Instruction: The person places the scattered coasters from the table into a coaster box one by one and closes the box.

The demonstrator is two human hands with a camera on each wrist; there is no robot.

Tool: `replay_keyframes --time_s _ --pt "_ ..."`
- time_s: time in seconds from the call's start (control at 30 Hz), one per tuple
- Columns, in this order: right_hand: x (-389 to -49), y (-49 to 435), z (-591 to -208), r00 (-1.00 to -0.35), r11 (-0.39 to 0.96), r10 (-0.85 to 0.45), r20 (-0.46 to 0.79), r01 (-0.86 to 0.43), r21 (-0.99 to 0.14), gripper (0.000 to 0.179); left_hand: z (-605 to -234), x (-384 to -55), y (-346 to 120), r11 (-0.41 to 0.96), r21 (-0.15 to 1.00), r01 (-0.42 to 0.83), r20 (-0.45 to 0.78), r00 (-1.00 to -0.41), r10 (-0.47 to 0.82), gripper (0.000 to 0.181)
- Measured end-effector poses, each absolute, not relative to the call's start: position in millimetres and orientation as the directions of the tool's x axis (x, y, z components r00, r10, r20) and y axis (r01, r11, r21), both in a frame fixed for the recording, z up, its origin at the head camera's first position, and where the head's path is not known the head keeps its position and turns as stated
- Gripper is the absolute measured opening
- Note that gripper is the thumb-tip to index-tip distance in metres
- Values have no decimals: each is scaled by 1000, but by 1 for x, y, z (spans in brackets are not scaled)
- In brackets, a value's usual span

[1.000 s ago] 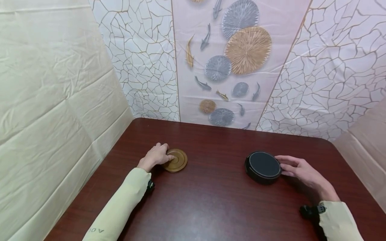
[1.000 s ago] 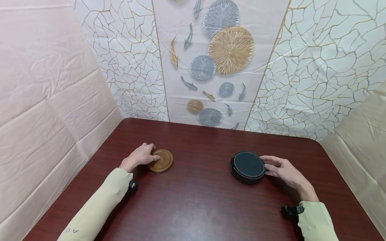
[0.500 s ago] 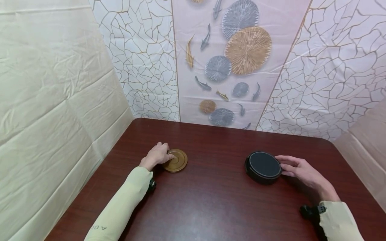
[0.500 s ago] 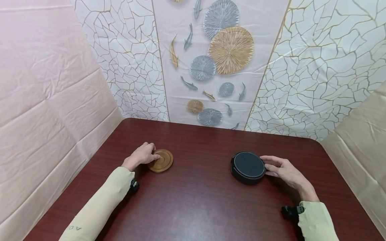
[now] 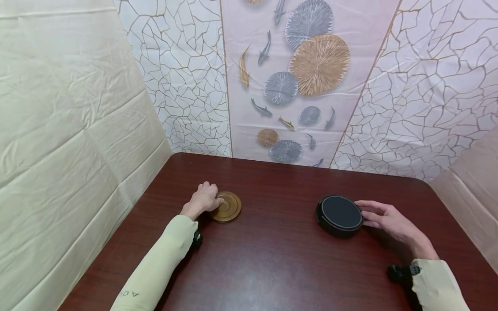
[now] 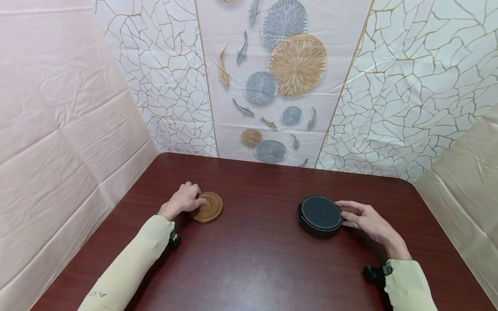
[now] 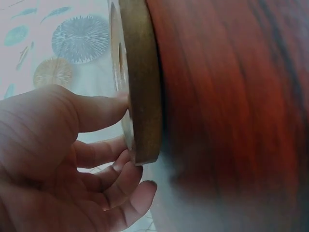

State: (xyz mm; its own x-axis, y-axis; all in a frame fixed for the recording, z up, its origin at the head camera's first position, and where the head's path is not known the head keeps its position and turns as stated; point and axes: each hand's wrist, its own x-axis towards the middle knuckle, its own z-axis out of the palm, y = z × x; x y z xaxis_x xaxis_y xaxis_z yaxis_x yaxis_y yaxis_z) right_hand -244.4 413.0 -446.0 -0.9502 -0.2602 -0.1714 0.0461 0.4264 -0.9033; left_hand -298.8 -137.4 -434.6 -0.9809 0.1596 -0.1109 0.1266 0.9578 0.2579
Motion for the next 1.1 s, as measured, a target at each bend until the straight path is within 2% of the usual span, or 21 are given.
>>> replay_keyframes --time_s 0.43,0.73,0.9,1.1 --pt "-246 414 -448 -947 411 -275 -164 39 -911 60 -429 -293 -129 961 223 163 51 -987 155 36" --pt "-245 414 -447 -947 421 -284 -153 20 -907 60 -418 -288 -128 917 348 196 67 -981 185 34" --pt "-246 414 -448 -947 421 -280 -161 30 -907 59 -404 -286 -125 870 432 237 86 -971 221 26" --pt "-247 414 -449 -946 419 -285 -155 22 -908 58 -394 -284 -122 810 540 228 74 -972 224 21"
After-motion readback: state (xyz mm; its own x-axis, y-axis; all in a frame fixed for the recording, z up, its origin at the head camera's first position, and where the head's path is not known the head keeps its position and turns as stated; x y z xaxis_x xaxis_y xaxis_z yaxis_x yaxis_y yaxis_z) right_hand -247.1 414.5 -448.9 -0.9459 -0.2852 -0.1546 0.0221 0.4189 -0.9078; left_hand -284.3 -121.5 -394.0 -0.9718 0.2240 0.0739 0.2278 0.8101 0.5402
